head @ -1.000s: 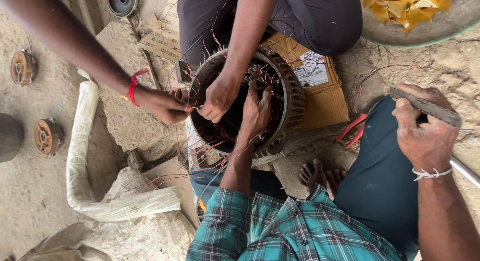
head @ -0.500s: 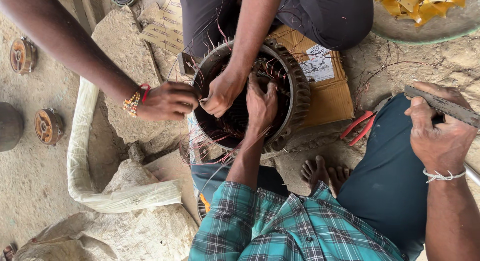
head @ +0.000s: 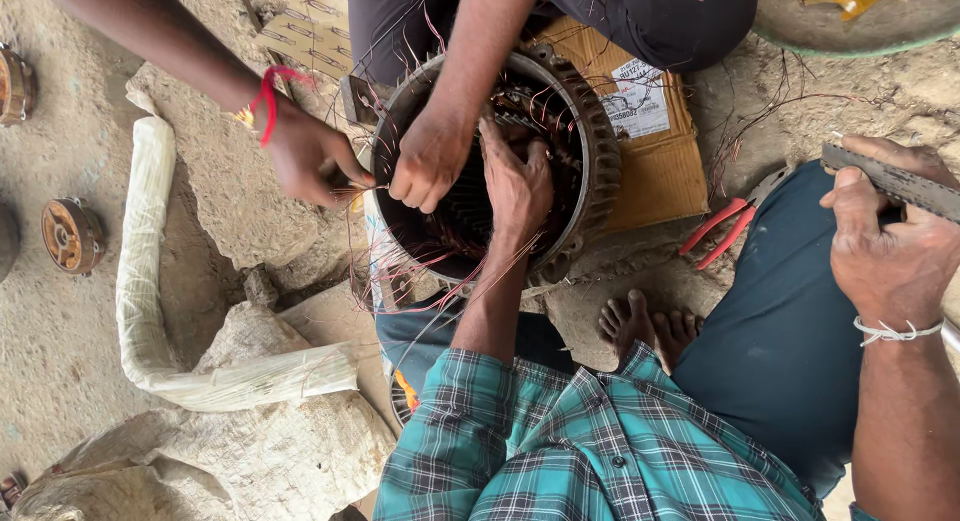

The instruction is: The person sits on the ground and uses a flat metal tool to wind thin copper wires into the slots of a motor stator. Another person assists by holding and arranging the wires. The process involves repeatedly pulling and tucking the wires into the stator slots.

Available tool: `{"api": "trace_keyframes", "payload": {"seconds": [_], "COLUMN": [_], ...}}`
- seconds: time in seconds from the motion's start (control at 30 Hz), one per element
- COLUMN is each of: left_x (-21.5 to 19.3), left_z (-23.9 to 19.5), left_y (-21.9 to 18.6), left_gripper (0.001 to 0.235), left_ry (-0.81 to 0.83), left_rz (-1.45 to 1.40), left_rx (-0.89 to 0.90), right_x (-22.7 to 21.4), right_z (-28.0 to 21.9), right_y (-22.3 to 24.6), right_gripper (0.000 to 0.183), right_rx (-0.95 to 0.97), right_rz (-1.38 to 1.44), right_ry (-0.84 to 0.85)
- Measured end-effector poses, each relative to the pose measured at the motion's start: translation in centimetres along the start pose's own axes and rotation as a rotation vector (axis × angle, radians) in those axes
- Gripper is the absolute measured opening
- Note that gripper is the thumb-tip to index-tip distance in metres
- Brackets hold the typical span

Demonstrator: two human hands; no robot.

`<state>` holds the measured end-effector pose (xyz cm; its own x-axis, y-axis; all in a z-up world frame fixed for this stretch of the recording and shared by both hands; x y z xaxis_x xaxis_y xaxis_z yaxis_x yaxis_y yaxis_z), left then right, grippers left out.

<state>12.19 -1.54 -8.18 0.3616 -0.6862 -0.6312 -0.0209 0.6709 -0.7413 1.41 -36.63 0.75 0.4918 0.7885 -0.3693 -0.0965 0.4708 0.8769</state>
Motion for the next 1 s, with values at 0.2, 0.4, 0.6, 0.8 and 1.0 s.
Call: {"api": "trace_keyframes", "payload": {"seconds": [0.2, 0.4, 0.6, 0.8, 1.0], "left_x": [-1.3, -2.2, -2.0, -1.2, -0.8], "left_z": [0.5, 0.8, 0.4, 0.3, 0.2], "left_y": [-1.9, -3.2, -2.4, -1.5, -1.2], "left_gripper": [0.088, 0.089, 0.085, 0.062, 0.069], "left_ry": [0.0, 0.047, -0.006, 0.041, 0.101], "left_rz": [-0.11, -0.122, -0.131, -0.033, -0.057], "left_rx": [-0.147, -0.203, -0.141, -0.077, -0.157], "right_x": [0.1, 0.3, 0.7, 0.8, 0.5], "right_z": [0.0, 0.0, -0.2, -0.7, -2.0], "right_y": [0.4, 0.4, -0.1, -1.4, -5.2], "right_gripper": [0.013, 0.014, 0.015, 0.021, 0.019], "right_rx": [-0.011, 0.0, 0.011, 0.075, 0.022], "right_rz": [-0.02, -0.017, 0.024, 0.023, -0.18], "right_ry": [0.021, 0.018, 0.036, 0.028, 0.062]}}
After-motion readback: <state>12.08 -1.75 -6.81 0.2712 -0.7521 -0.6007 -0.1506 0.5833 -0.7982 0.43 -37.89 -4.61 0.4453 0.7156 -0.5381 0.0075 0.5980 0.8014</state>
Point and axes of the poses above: each hand's wrist, its own z-axis towards the middle knuckle, its own x-axis out of the palm, y = z × x, the point moved 7 cm from there along z, towards the middle knuckle, and after that the axes turned 10 degrees about -y, right-handed, at the moved point
